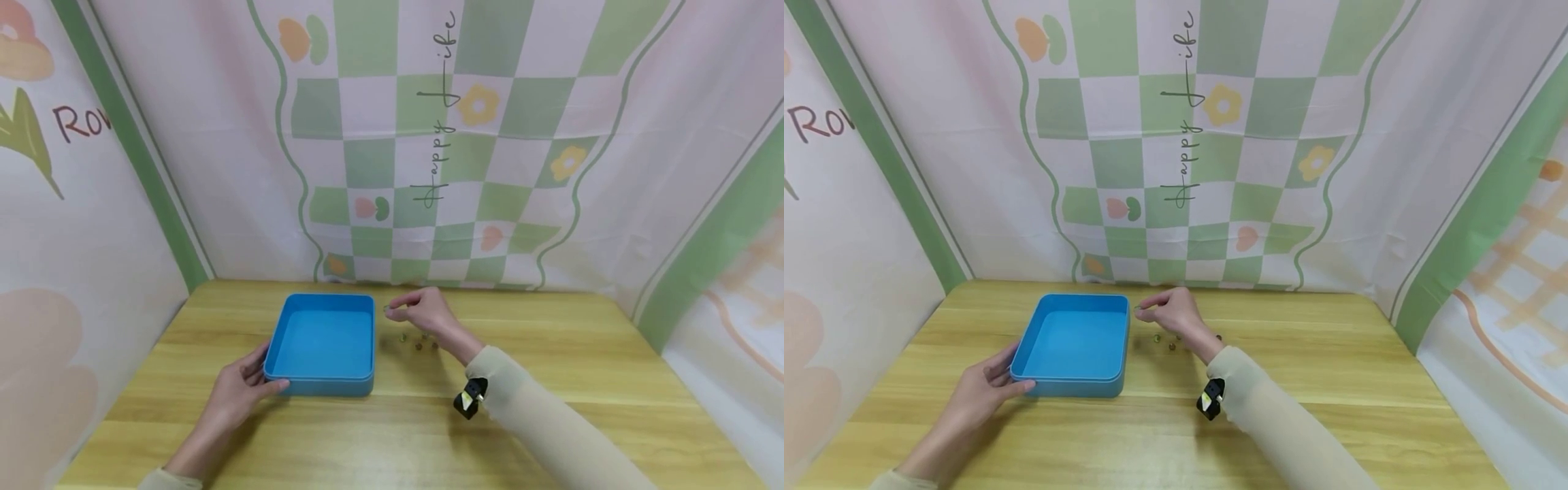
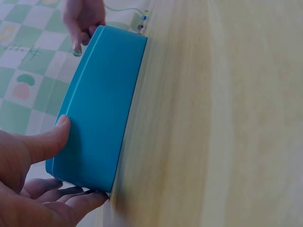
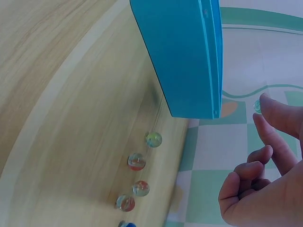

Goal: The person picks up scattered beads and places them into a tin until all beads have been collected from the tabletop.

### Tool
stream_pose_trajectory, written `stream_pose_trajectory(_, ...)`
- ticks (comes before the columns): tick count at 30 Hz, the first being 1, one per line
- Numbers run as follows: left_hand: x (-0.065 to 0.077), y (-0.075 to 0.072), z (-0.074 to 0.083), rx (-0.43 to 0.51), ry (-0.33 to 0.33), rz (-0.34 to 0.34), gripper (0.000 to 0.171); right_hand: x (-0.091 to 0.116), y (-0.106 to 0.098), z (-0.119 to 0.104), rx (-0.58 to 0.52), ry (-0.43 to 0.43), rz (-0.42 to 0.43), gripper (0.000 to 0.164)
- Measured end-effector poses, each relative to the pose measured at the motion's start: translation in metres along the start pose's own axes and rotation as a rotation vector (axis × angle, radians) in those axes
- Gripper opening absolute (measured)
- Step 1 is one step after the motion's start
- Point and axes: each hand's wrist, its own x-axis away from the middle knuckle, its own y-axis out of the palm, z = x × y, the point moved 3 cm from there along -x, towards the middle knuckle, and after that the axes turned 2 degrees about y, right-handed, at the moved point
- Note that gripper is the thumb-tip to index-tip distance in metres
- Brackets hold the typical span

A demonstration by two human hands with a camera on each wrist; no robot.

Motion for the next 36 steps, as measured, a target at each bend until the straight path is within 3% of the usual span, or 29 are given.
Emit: stream_pose_trajectory(36,0.002,-0.002,-0.001,0.036,0.010,-0.002,0.087,-0.019,0.042,-0.027,0.061,-0.036,-0.054,0.015)
